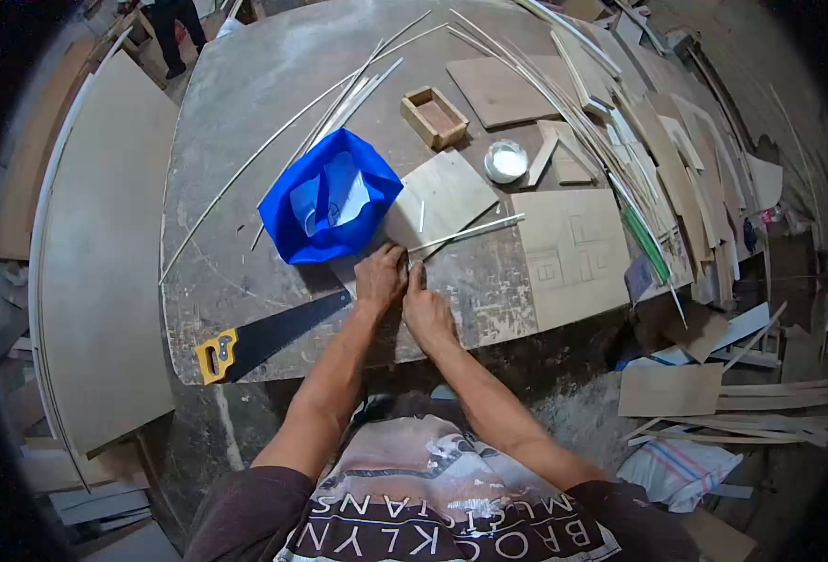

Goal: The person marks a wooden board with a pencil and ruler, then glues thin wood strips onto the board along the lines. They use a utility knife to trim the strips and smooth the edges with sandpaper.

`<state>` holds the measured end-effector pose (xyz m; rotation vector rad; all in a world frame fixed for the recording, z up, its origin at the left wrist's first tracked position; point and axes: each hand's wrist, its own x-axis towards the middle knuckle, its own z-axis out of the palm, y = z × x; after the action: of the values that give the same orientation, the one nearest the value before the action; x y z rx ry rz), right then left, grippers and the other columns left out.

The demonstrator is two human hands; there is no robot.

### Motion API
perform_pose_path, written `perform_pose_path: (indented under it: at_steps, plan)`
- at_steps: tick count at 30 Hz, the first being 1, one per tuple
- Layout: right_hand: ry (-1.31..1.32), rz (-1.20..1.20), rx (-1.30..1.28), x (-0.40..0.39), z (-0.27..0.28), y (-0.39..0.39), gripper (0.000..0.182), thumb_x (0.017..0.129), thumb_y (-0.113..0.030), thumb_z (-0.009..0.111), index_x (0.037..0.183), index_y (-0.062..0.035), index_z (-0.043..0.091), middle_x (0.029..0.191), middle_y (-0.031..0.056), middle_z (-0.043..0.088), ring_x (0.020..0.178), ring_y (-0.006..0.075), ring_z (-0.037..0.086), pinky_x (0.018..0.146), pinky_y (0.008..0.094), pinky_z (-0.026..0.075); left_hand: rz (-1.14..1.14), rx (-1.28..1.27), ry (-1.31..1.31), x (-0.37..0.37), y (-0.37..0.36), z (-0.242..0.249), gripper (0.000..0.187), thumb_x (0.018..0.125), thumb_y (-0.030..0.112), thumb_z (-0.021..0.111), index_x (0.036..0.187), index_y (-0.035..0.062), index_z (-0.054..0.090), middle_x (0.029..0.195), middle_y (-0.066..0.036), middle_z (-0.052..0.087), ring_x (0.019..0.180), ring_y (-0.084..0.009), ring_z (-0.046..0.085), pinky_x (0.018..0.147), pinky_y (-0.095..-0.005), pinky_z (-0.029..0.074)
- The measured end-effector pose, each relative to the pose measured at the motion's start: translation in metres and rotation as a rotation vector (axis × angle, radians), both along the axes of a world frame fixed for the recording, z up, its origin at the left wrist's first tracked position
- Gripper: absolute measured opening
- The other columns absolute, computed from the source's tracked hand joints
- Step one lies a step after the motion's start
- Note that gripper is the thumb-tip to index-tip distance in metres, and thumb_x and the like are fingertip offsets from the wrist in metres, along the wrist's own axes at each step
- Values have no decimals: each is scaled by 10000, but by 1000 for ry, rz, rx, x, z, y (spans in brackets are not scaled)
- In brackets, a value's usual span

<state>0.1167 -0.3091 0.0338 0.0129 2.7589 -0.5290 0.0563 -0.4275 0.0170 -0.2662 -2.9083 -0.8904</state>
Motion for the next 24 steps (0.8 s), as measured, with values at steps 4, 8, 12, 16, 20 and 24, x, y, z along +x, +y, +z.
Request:
perform_pose_path:
  at_steps: [4, 8, 12, 16, 20, 24]
  plan:
    - [-96, -128, -178, -6, 8, 5, 555, 988, -228, 460, 1474, -10, 304, 890, 389, 660, 882, 587, 644, 830, 650, 495, 6, 27, 53, 0, 2, 4, 183, 876, 220, 672, 1007, 113, 742, 950, -127, 699, 855, -377, 690, 705, -484, 549]
    - [55, -98, -338, 9, 0, 36, 358, 1027, -290, 425, 1271, -28, 414, 867, 369, 663, 843, 598, 628, 778, 657, 490, -67, 13, 111, 15, 1, -7, 145, 893, 180, 668, 1008, 96, 699, 972, -120, 670, 824, -372, 687, 676, -487, 538]
    - [3, -105, -355, 54, -1, 38, 355, 1046, -309, 420, 1196, 11, 454, 850, 389, 648, 855, 568, 641, 751, 654, 482, -140, -50, 96, 46, -2, -4, 158, 905, 160, 639, 1032, 67, 645, 1060, -151, 625, 750, -388, 684, 617, -507, 535]
    - [-26, -151, -377, 62, 3, 34, 345, 1048, -306, 412, 1195, 2, 464, 866, 386, 645, 856, 570, 631, 749, 654, 467, -170, -189, -9, 48, -3, -8, 180, 899, 153, 642, 1044, 50, 609, 1065, -163, 604, 750, -391, 684, 614, -518, 530]
    - [123, -232, -534, 72, -8, 49, 321, 1054, -295, 396, 1210, -22, 463, 873, 365, 641, 840, 580, 606, 744, 645, 453, -130, -62, 56, 52, -7, 7, 186, 896, 143, 641, 1031, 37, 569, 1020, -179, 586, 757, -406, 664, 626, -516, 521]
    - [270, -284, -613, 91, -8, 66, 351, 1069, -333, 387, 1171, -23, 516, 865, 337, 636, 842, 557, 607, 716, 611, 446, -186, 62, 80, 58, 4, 18, 180, 896, 125, 636, 1033, 38, 557, 1008, -193, 578, 777, -425, 637, 648, -519, 506]
